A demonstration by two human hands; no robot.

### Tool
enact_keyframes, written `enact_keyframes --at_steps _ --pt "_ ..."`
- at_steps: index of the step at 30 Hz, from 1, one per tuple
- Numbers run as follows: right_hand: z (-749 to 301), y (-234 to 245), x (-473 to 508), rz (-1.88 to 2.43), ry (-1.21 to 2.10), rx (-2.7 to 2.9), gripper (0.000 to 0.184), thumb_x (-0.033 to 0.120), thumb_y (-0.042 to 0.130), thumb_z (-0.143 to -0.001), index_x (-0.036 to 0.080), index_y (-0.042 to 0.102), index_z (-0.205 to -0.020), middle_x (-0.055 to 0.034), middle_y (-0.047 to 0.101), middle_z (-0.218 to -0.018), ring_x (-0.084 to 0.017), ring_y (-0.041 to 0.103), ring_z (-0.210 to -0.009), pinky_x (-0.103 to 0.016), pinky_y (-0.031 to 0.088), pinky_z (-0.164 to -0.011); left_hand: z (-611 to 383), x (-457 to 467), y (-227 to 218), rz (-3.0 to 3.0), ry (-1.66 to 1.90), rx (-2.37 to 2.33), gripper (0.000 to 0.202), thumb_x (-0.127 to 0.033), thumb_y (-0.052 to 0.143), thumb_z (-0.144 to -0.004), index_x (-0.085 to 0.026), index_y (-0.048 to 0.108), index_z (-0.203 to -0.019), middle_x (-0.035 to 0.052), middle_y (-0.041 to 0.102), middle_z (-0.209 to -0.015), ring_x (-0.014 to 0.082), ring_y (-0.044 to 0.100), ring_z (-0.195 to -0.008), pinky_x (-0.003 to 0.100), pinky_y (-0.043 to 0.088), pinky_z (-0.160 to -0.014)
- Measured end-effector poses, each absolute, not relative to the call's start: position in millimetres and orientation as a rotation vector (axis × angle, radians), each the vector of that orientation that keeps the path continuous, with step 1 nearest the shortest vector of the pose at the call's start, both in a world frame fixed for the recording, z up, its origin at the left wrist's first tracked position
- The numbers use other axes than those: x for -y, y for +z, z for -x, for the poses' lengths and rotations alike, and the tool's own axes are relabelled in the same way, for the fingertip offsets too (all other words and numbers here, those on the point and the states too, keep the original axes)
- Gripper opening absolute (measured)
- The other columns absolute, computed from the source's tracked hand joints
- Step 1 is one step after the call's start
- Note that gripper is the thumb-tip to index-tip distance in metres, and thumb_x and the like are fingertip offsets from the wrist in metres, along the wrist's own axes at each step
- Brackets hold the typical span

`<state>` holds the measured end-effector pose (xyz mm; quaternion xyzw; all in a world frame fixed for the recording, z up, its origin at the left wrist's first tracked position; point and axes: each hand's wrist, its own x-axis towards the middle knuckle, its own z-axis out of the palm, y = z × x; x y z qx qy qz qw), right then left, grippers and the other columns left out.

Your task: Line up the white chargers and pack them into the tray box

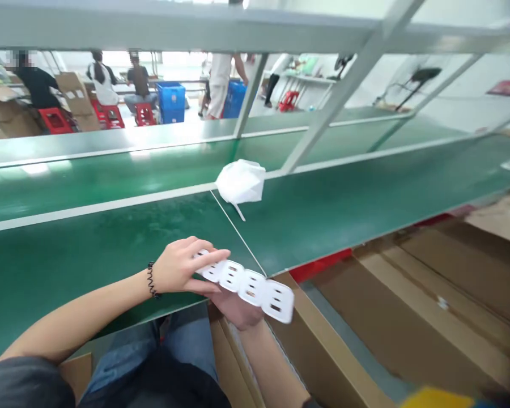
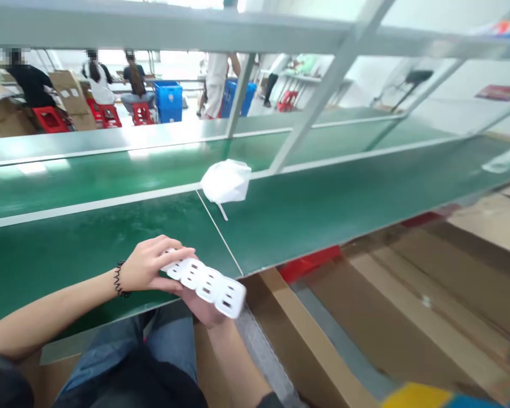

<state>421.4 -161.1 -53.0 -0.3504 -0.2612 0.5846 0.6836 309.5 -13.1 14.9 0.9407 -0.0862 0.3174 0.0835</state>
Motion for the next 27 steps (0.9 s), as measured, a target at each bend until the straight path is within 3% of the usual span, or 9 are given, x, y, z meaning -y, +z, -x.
enact_keyframes --at_steps 4,7,13,16,19,27 --pt "-378 -25 69 0.541 1.578 0.725 0.067 0.068 0.068 -0.072 0.027 0.061 -0.124 -0.0108 0.057 -0.139 -0.033 0.054 -0.122 -0.062 0.042 -0.101 -217 -49 10 -2.805 1.006 -0.233 0.055 -0.061 0.046 -0.095 -0.021 0.056 -0.13 0.0097 0.068 -0.111 0.0192 0.066 -0.096 0.028 0.054 -0.082" --pt "-352 -16 2 0.598 1.733 0.856 0.062 0.061 0.073 -0.073 0.024 0.063 -0.121 -0.0121 0.061 -0.133 -0.031 0.059 -0.113 -0.057 0.047 -0.096 -155 -89 -4 -2.729 1.021 -0.644 0.05 -0.058 0.047 -0.096 -0.023 0.056 -0.13 0.0081 0.068 -0.114 0.0187 0.067 -0.097 0.025 0.054 -0.08" --pt "-309 -40 -85 0.811 1.669 0.911 0.052 0.052 0.078 -0.071 0.022 0.065 -0.111 -0.0114 0.068 -0.118 -0.026 0.062 -0.099 -0.04 0.054 -0.073 -79 -144 -28 -2.665 0.894 -1.013 0.048 -0.059 0.048 -0.094 -0.027 0.057 -0.128 0.0032 0.07 -0.111 0.015 0.069 -0.084 0.02 0.051 -0.063" --pt "-299 -59 -92 0.845 1.651 0.866 0.052 0.049 0.084 -0.064 0.022 0.067 -0.104 -0.0082 0.072 -0.103 -0.021 0.062 -0.084 -0.035 0.052 -0.068 -68 -152 -30 -2.703 0.809 -1.007 0.048 -0.06 0.047 -0.094 -0.027 0.059 -0.127 0.0028 0.069 -0.109 0.0146 0.068 -0.085 0.02 0.051 -0.066" --pt "-301 -67 -83 0.865 1.685 0.818 0.049 0.049 0.086 -0.063 0.02 0.07 -0.099 -0.0059 0.072 -0.089 -0.018 0.061 -0.071 -0.036 0.052 -0.07 -67 -151 -30 -2.777 0.725 -0.936 0.053 -0.063 0.045 -0.094 -0.024 0.059 -0.128 0.0052 0.069 -0.105 0.0173 0.067 -0.091 0.023 0.05 -0.073" --pt "-320 -57 -74 0.94 1.82 0.798 0.042 0.038 0.077 -0.078 0.016 0.069 -0.112 -0.0121 0.074 -0.1 -0.024 0.07 -0.083 -0.052 0.051 -0.093 -69 -149 -35 -3.016 0.519 -0.901 0.052 -0.062 0.048 -0.094 -0.022 0.063 -0.124 0.0075 0.069 -0.096 0.0195 0.06 -0.081 0.03 0.045 -0.069"
